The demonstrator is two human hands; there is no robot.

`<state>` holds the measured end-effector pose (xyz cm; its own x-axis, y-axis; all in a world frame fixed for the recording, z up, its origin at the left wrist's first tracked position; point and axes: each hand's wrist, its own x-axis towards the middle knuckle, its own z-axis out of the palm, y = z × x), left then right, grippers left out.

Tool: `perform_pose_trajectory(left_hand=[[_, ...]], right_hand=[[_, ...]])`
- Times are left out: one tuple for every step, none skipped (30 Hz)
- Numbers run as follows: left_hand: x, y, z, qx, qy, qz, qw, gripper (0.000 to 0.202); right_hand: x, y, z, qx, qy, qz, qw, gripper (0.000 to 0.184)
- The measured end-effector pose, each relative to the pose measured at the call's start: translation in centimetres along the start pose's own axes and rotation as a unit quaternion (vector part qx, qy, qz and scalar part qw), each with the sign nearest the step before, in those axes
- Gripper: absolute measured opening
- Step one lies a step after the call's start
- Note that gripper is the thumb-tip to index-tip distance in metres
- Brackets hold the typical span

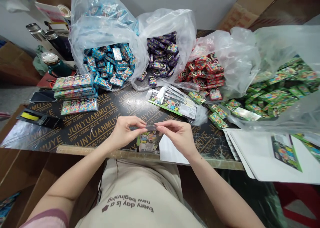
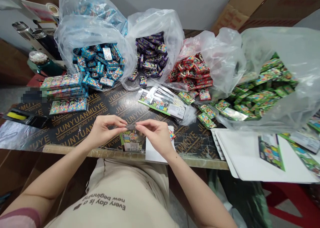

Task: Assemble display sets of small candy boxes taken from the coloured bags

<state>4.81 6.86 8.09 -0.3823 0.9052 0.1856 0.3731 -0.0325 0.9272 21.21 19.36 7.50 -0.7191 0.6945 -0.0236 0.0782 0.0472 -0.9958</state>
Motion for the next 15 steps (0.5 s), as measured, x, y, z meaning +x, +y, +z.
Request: perform_pose_trajectory(left_hand=[[0.1,-0.1,-0.1,-0.016,-0.004,-0.019,1.0,0.006],[0.2,-0.3,-0.2,-0.028,-0.008,-0.032,0.999,0.007],[0.2,-0.3,-0.3,-0.035,-0.012,-0.039,0.999,0.007],[0.3,-0.4,-0.3,-0.036,-0.016,-0.04,0.998,0.008],[0.4,-0.4,-0.4,-0.034,-0.02,-0.037,0.999,0.008],[0.5,-0.3,-0.4,-0.032,-0.025,-0.033,0.999,0.008],[0.6,-0.2,-0.4,-0.029,-0.032,-0.029,0.999,0.008],[0.6,-0.1,-0.5,-0.024,-0.038,-0.02,0.999,0.008],[0.7,0.1,-0.5,-0.017,-0.044,-0.006,0.999,0.008],[0.7,0.2,-0.5,-0.005,-0.048,0.015,0.999,0.008],[0.6,0.3,-0.6,0.012,-0.049,0.044,0.998,0.008],[0.5,0.2,-0.7,0.035,-0.048,0.078,0.995,0.008],[0.3,0.1,-0.7,0.061,-0.044,0.115,0.99,0.007],[0.2,-0.1,-0.8,0.086,-0.039,0.148,0.984,0.006],[-0.1,-0.4,-0.8,0.105,-0.032,0.174,0.979,0.006]], right_hand=[[-0.1,0.0,0.0,-0.003,0.003,0.003,1.0,0.011],[-0.2,0.0,0.1,-0.013,0.006,-0.004,1.0,0.011],[-0.3,0.0,0.1,-0.027,0.01,-0.021,0.999,0.01],[-0.5,0.0,0.1,-0.044,0.013,-0.045,0.998,0.008],[-0.6,0.1,0.0,-0.063,0.014,-0.072,0.995,0.006],[-0.8,0.1,0.0,-0.08,0.013,-0.098,0.992,0.005],[-0.9,0.2,-0.1,-0.095,0.012,-0.12,0.988,0.005],[-0.9,0.2,-0.2,-0.106,0.012,-0.138,0.985,0.006],[-1.0,0.3,-0.3,-0.114,0.013,-0.151,0.982,0.007],[-0.9,0.4,-0.5,-0.12,0.015,-0.163,0.979,0.008],[-0.9,0.5,-0.6,-0.126,0.018,-0.175,0.976,0.008],[-0.9,0.7,-0.8,-0.131,0.017,-0.19,0.973,0.01],[-0.9,1.0,-1.0,-0.138,0.01,-0.208,0.968,0.01],[-1.0,1.3,-1.1,-0.147,-0.002,-0.228,0.962,0.01],[-1.1,1.8,-1.3,-0.159,-0.014,-0.248,0.955,0.012]])
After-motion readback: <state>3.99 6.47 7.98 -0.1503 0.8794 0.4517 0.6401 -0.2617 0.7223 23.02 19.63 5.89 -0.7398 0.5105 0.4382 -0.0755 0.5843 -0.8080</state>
